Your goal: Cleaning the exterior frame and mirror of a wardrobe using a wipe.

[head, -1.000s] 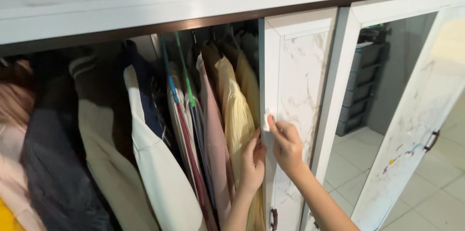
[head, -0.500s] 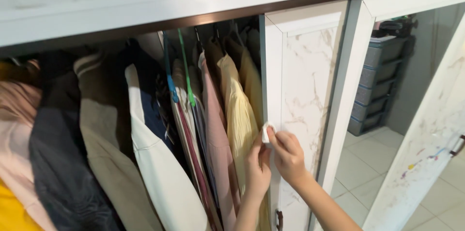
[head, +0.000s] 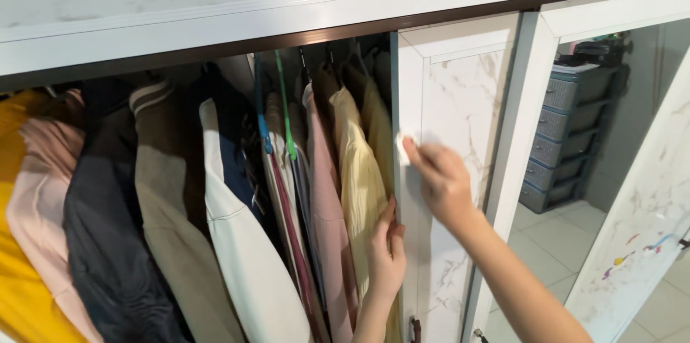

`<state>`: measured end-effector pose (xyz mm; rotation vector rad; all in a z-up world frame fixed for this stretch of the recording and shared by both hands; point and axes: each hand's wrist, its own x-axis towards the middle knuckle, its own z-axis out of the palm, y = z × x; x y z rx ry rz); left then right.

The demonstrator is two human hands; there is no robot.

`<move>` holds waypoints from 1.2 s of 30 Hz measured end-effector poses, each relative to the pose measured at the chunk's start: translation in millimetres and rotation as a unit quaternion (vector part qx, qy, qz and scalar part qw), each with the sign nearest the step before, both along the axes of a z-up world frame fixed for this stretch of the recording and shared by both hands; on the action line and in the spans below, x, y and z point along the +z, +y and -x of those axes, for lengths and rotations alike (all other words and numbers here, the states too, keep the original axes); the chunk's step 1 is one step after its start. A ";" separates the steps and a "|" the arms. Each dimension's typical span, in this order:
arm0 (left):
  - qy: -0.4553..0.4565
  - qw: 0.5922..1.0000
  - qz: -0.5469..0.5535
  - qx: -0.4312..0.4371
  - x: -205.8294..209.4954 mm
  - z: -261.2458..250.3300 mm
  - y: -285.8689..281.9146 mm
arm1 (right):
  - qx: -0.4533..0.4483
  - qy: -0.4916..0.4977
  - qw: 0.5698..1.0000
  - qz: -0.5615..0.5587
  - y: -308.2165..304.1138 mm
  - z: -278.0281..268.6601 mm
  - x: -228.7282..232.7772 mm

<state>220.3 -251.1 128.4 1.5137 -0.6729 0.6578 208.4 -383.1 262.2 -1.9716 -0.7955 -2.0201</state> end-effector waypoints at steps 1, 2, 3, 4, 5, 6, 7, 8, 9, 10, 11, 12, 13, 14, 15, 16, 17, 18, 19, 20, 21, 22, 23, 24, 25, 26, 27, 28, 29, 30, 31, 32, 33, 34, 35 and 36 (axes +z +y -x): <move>0.000 1.000 0.000 -0.001 1.5 2.5 0.1 | -0.001 0.000 1.000 0.000 -0.7 2.4 7.0; 0.015 1.000 0.003 -0.009 3.0 5.2 0.4 | -0.002 0.014 1.000 -0.005 -1.2 4.9 14.0; 0.028 0.999 0.006 -0.016 5.7 6.7 1.0 | -0.003 0.027 1.000 -0.011 -1.4 6.7 22.1; 0.026 0.999 0.006 -0.018 1.9 2.7 -0.8 | -0.004 0.025 1.000 -0.011 -1.5 7.1 18.1; 0.042 0.999 -0.002 -0.005 -2.9 -0.1 -1.6 | -0.002 0.034 0.999 -0.010 -0.8 8.4 12.7; 0.058 0.998 -0.010 0.008 -7.8 -2.9 -2.2 | 0.001 0.043 0.999 -0.009 0.1 9.7 7.1; 0.058 0.998 -0.010 0.008 -6.1 -2.3 -1.7 | 0.001 0.042 0.999 -0.009 -0.1 7.1 -3.9; 0.027 1.000 -0.006 0.006 -4.7 -1.9 -1.1 | 0.012 0.041 0.999 -0.004 -0.2 4.3 -15.1; -0.003 1.000 -0.001 0.004 -4.0 -0.8 -1.2 | 0.022 0.040 0.999 0.001 -0.9 1.9 -26.8; -0.002 1.000 0.000 0.004 -2.6 0.6 -1.3 | 0.022 0.041 0.999 0.002 -0.9 3.3 -28.7; -0.015 1.000 0.006 0.000 -1.1 1.5 -1.2 | 0.021 0.034 0.999 0.016 -0.9 4.3 -30.6; -0.028 1.000 0.011 -0.003 0.5 2.2 -1.2 | 0.020 0.027 0.999 0.030 -0.9 5.1 -32.5; -0.027 1.000 0.011 -0.004 -0.8 2.3 -1.5 | 0.019 0.028 0.999 0.030 -1.0 6.8 -26.0; -0.009 1.000 0.013 -0.004 -1.8 2.3 -1.8 | 0.011 0.035 0.999 0.036 -0.9 8.2 -19.4; 0.008 1.000 0.015 -0.002 -2.8 2.0 -2.7 | 0.003 0.041 0.998 0.043 -1.2 9.2 -12.4; 0.009 1.000 0.016 -0.003 -4.0 0.2 -3.0 | 0.003 0.042 0.998 0.044 0.1 9.4 -5.3; 0.012 1.000 0.010 0.001 -5.8 -0.9 -3.2 | 0.004 0.040 0.999 0.034 1.8 9.8 1.3; 0.016 1.000 0.004 0.005 -7.8 -2.1 -3.4 | 0.005 0.037 0.999 0.024 3.5 10.0 7.7; 0.020 1.000 0.005 0.006 -5.9 0.1 -3.0 | 0.006 0.041 0.999 0.025 3.9 7.8 5.0; 0.004 1.000 0.014 -0.002 -4.1 2.3 -2.6 | 0.003 0.030 0.999 0.019 4.2 5.7 2.1; -0.013 1.000 0.023 -0.010 -2.2 4.0 -2.2 | -0.001 0.017 1.000 0.012 4.5 3.6 -0.8; -0.010 1.000 0.023 -0.010 -6.7 3.1 0.7 | 0.000 0.021 1.000 0.013 5.5 0.7 -13.7; -0.010 1.000 0.023 -0.011 -8.5 0.1 -1.0 | -0.004 0.022 1.000 0.008 2.7 -2.7 -23.3; -0.010 1.000 0.022 -0.011 -10.2 -3.0 -3.3 | -0.008 0.023 1.000 0.004 -0.9 -6.1 -32.7; -0.009 0.999 0.025 -0.019 -19.9 -14.1 -4.3 | -0.016 0.024 1.000 0.006 -1.2 -6.4 -45.9; -0.037 0.999 0.028 -0.016 -30.1 -25.9 -6.3 | 0.002 0.028 1.000 0.006 -2.3 -7.4 -59.6; -0.057 0.998 0.031 -0.013 -45.9 -32.7 -8.2 | 0.019 0.038 0.999 0.006 -3.2 -4.7 -78.7; -0.050 0.998 0.033 -0.020 -42.8 -28.5 -6.7 | 0.012 0.045 0.999 0.007 -4.3 -3.4 -92.6; 0.002 0.997 0.054 -0.056 -38.0 -25.9 -6.2 | 0.021 0.060 0.998 0.013 -6.4 -2.9 -104.6; 0.054 0.992 0.073 -0.091 -33.3 -23.6 -5.3 | 0.031 0.075 0.997 0.018 -8.4 -2.2 -116.7; 0.060 0.990 0.076 -0.098 -25.3 -18.7 -5.4 | 0.023 0.081 0.996 0.020 -12.1 2.2 -123.5; 0.010 0.996 0.060 -0.060 -17.5 -14.3 -5.3 | 0.042 0.084 0.995 0.032 -15.8 6.4 -130.4; -0.036 0.998 0.042 -0.022 -12.1 -7.9 -2.6 | 0.062 0.090 0.993 0.040 -17.1 13.1 -140.4; -0.026 0.998 0.043 -0.028 -13.1 0.8 -6.4 | 0.055 0.100 0.993 0.039 -22.5 22.8 -143.0; 0.014 0.995 0.083 -0.060 -10.0 5.1 -8.2 | 0.071 0.159 0.984 0.045 -26.1 27.7 -142.4; 0.055 0.987 0.124 -0.090 -6.1 9.5 -9.9 | 0.088 0.218 0.971 0.049 -29.5 32.9 -141.0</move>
